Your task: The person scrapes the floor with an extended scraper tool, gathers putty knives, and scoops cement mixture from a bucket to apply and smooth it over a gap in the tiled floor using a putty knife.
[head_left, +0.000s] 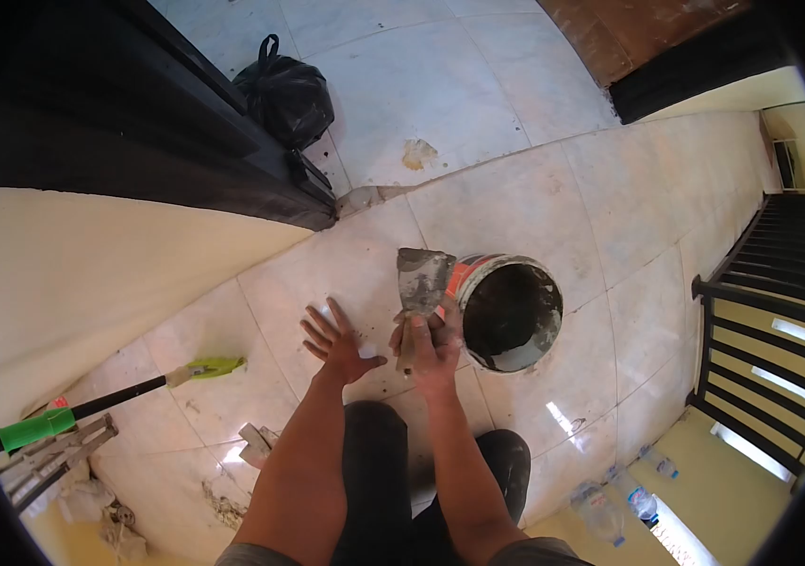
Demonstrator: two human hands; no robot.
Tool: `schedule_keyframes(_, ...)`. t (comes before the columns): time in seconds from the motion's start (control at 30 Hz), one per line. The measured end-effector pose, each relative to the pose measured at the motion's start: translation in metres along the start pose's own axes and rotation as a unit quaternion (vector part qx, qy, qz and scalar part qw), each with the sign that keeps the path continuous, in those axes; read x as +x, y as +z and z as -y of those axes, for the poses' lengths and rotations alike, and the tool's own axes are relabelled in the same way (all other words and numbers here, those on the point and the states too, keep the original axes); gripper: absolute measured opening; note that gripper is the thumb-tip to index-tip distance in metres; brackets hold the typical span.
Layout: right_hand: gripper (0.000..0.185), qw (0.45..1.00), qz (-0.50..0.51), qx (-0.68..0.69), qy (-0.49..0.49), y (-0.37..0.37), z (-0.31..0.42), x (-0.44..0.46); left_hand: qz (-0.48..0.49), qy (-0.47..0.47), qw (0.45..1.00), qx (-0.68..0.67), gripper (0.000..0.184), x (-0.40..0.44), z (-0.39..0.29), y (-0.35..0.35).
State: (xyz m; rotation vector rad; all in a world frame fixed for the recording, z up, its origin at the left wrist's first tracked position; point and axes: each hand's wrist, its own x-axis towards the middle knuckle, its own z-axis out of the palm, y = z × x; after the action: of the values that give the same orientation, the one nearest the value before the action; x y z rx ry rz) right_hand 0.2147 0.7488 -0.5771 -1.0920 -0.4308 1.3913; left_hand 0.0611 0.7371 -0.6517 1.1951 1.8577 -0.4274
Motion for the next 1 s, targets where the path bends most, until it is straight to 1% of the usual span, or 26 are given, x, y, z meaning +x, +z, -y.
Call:
schedule_keyframes(0.03, 0.039, 1.0, -0.001, -0.002, 0.003, -0.004, 0.002, -0.001, 0.004, -0.002, 1.0, -0.001, 0.175, -0.001, 0.0, 0.001)
schedule_keyframes(0.1, 0.037, 0.997, 0.001, -0.07, -0.045, -0.023, 0.007, 0.0, 0.001, -0.003, 1.0, 0.004, 0.174, 0.001, 0.0, 0.002)
schedule_keyframes(0.13, 0.036, 0.993, -0.023, -0.109, -0.033, -0.048, 0.01, 0.002, 0.004, 0.001, 1.0, 0.003, 0.174, 0.003, -0.003, 0.002)
schedule_keyframes(0.17, 0.036, 0.987, -0.02, -0.16, -0.016, -0.063, 0.019, 0.004, 0.009, -0.001, 1.0, -0.002, 0.174, 0.002, -0.002, -0.001)
schedule_keyframes(0.23, 0.034, 0.985, -0.079, -0.142, -0.054, -0.064, 0.031, 0.012, 0.013, -0.005, 1.0, -0.006, 0.173, 0.002, 0.0, -0.003)
schedule_keyframes(0.27, 0.033, 0.985, -0.031, -0.164, -0.051, -0.078, 0.029, 0.019, 0.012, -0.006, 1.0, -0.001, 0.173, 0.003, 0.0, -0.001)
schedule_keyframes(0.3, 0.033, 0.985, -0.031, -0.164, -0.051, -0.072, 0.026, 0.026, 0.01, -0.005, 1.0, 0.003, 0.172, 0.001, -0.002, -0.001)
schedule_keyframes(0.37, 0.034, 0.993, -0.043, -0.096, -0.047, -0.049, 0.007, 0.051, 0.014, -0.002, 1.0, 0.002, 0.172, 0.001, 0.0, -0.002)
schedule_keyframes(0.43, 0.035, 0.993, 0.009, -0.112, -0.04, -0.033, -0.014, 0.078, 0.015, 0.002, 1.0, 0.002, 0.171, 0.001, 0.0, -0.003)
schedule_keyframes(0.57, 0.036, 0.994, 0.026, -0.108, -0.012, -0.016, -0.051, 0.127, 0.029, -0.011, 0.999, 0.01, 0.171, 0.005, 0.0, 0.003)
schedule_keyframes(0.63, 0.035, 0.99, 0.026, -0.141, -0.018, -0.012, -0.061, 0.141, 0.031, -0.015, 0.999, 0.007, 0.173, 0.006, 0.002, 0.002)
schedule_keyframes(0.77, 0.035, 0.986, 0.034, -0.163, -0.031, -0.011, -0.069, 0.152, 0.037, -0.009, 0.999, -0.002, 0.171, 0.003, -0.001, -0.003)
schedule_keyframes(0.83, 0.036, 0.976, 0.034, -0.211, -0.048, -0.013, -0.075, 0.155, 0.041, -0.013, 0.999, -0.001, 0.171, 0.004, -0.002, -0.004)
schedule_keyframes(0.87, 0.036, 0.976, 0.035, -0.21, -0.047, -0.014, -0.077, 0.156, 0.043, -0.012, 0.999, -0.001, 0.17, 0.004, -0.002, -0.005)
schedule_keyframes(0.93, 0.038, 0.965, 0.04, -0.248, -0.081, -0.019, -0.081, 0.158, 0.046, -0.012, 0.999, -0.001, 0.169, 0.005, -0.001, -0.004)
schedule_keyframes(0.97, 0.038, 0.965, 0.04, -0.247, -0.08, -0.022, -0.083, 0.16, 0.044, -0.006, 0.999, -0.008, 0.169, 0.005, 0.0, -0.004)
schedule_keyframes(1.0, 0.037, 0.949, 0.053, -0.286, -0.122, -0.025, -0.085, 0.161, 0.042, -0.001, 0.999, -0.015, 0.169, 0.005, 0.003, -0.003)
